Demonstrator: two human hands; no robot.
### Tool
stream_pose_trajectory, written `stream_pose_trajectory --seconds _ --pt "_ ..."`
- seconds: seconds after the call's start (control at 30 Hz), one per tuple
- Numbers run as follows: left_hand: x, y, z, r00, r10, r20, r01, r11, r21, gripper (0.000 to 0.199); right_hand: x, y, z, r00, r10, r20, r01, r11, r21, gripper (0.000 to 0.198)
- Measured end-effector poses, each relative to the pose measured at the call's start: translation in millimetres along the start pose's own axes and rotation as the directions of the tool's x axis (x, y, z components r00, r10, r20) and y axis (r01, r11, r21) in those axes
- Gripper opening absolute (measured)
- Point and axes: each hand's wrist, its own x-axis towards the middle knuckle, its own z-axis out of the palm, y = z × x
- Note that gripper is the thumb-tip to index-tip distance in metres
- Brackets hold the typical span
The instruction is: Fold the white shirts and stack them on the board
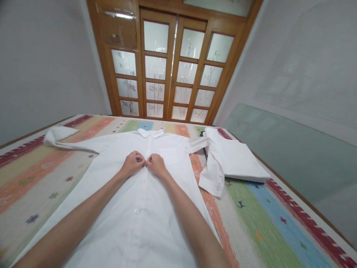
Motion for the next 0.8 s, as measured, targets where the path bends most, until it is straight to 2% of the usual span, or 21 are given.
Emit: stream_pose_trajectory --seconds 0.17,0.43,0.63,0.8 --pt "-2.7 2.2 0.2 1.000 -0.005 -0.029 0.005 1.000 0.001 0.009 1.7 3.3 1.9 1.000 0.008 -0.030 -0.007 0.999 0.049 0.012" --pt "-3.6 0.5 2.5 0.999 -0.013 -0.053 0.011 0.999 -0.039 0.010 -6.7 3.7 -1.2 0.996 -0.088 -0.027 0.090 0.994 0.056 0.008" --pt "-2.1 -0.7 1.0 0.999 -0.019 -0.047 0.017 0.999 -0.042 0.009 -6.0 2.0 -2.7 0.996 -0.060 -0.062 0.065 0.995 0.075 0.008" --pt "-1.8 -2.7 1.0 0.999 -0.009 -0.045 0.006 0.999 -0.048 0.009 -3.8 0.9 -1.3 0.998 -0.053 -0.034 0.055 0.997 0.046 0.006"
